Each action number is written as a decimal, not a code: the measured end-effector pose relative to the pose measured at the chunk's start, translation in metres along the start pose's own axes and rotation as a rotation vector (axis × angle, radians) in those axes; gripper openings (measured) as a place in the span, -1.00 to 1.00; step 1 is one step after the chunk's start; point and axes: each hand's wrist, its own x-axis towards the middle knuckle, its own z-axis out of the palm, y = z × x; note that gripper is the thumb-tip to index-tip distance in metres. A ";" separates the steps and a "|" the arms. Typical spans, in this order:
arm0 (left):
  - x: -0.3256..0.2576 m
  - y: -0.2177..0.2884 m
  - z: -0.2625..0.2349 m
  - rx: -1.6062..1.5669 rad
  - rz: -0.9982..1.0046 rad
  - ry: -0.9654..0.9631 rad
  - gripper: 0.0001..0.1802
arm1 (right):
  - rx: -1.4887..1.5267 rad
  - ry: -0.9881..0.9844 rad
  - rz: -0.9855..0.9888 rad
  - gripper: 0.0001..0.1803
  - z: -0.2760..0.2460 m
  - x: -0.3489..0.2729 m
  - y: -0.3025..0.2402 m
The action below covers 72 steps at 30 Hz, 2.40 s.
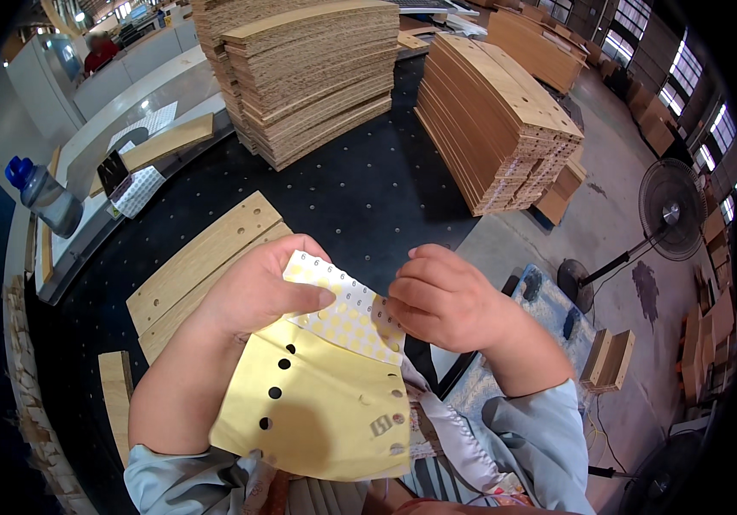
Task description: The person peels stickers from a sheet and applies them to specific spots on wooden boards arranged on a workbench.
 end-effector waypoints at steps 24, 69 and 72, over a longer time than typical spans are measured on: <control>0.019 0.001 0.006 -0.010 -0.057 -0.106 -0.70 | -0.025 -0.101 -0.035 -0.80 -0.006 -0.015 0.004; 0.101 0.041 0.060 1.062 0.630 -0.109 -0.89 | 0.863 1.138 1.099 -0.94 0.007 -0.133 0.094; 0.151 0.075 0.100 1.246 0.802 -0.189 -0.86 | 0.499 1.372 1.112 -0.91 -0.012 -0.174 0.146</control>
